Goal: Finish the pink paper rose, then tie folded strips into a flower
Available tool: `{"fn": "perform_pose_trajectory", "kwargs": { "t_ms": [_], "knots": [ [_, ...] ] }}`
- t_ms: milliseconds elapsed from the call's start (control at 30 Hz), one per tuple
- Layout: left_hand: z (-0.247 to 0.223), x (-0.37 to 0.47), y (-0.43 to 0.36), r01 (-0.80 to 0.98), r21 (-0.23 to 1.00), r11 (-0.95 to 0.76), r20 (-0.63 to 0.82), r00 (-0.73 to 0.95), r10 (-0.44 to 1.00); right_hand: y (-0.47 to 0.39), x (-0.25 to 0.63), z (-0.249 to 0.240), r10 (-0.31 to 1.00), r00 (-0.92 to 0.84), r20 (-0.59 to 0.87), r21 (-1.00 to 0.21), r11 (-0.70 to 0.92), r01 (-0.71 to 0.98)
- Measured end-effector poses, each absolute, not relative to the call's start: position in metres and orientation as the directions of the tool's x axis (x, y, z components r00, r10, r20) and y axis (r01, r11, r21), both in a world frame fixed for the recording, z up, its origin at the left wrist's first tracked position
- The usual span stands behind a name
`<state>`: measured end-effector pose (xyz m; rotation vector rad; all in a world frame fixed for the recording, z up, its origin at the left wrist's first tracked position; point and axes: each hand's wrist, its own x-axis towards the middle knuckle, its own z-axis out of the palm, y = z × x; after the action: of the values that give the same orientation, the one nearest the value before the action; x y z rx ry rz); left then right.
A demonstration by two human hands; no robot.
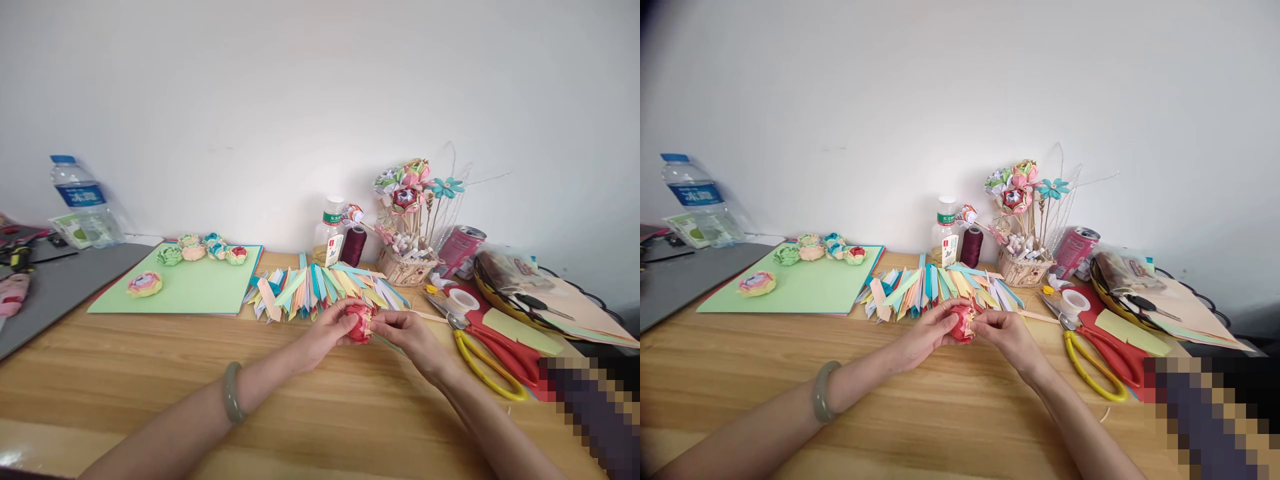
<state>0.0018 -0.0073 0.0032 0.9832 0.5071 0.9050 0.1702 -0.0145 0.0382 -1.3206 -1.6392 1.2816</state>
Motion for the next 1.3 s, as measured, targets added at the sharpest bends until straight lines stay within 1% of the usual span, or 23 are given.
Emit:
{"fn": "perform_pose_trajectory", "kwargs": {
  "t_ms": [200, 367, 533, 633, 733, 967, 1167, 1300],
  "knots": [
    [0.009, 0.001, -0.009, -0.373, 0.902, 0.219, 0.027, 0.554, 0.832, -0.015, 0.166, 0.035, 0.98, -0.174, -0.091, -0.965, -0.044, 0.257],
    [0.007, 0.0, -0.008, -0.355, 0.907, 0.226, 0.002, 0.54, 0.842, -0.014, 0.169, 0.036, 0.97, -0.222, -0.101, -0.976, -0.053, 0.211],
    [0.006, 0.001, -0.007, -0.365, 0.911, 0.192, 0.033, 0.528, 0.849, -0.012, 0.17, 0.035, 0.966, -0.218, -0.14, -0.974, -0.094, 0.205],
    [0.007, 0.002, -0.006, -0.344, 0.928, 0.142, 0.064, 0.523, 0.85, -0.012, 0.168, 0.032, 0.977, -0.164, -0.139, -0.969, -0.1, 0.227],
    [0.008, 0.003, -0.005, -0.313, 0.942, 0.121, 0.061, 0.515, 0.855, -0.013, 0.166, 0.029, 0.987, -0.107, -0.119, -0.957, -0.085, 0.276],
    [0.008, 0.003, -0.006, -0.302, 0.949, 0.089, 0.067, 0.47, 0.88, -0.013, 0.168, 0.032, 0.979, -0.164, -0.125, -0.962, -0.079, 0.263],
    [0.007, 0.004, -0.005, -0.299, 0.945, 0.134, 0.035, 0.499, 0.866, -0.011, 0.167, 0.026, 0.987, -0.107, -0.122, -0.955, -0.087, 0.285],
    [0.007, 0.004, -0.005, -0.32, 0.935, 0.155, 0.023, 0.49, 0.872, -0.011, 0.171, 0.028, 0.978, -0.151, -0.144, -0.956, -0.098, 0.278]
  ]
}}
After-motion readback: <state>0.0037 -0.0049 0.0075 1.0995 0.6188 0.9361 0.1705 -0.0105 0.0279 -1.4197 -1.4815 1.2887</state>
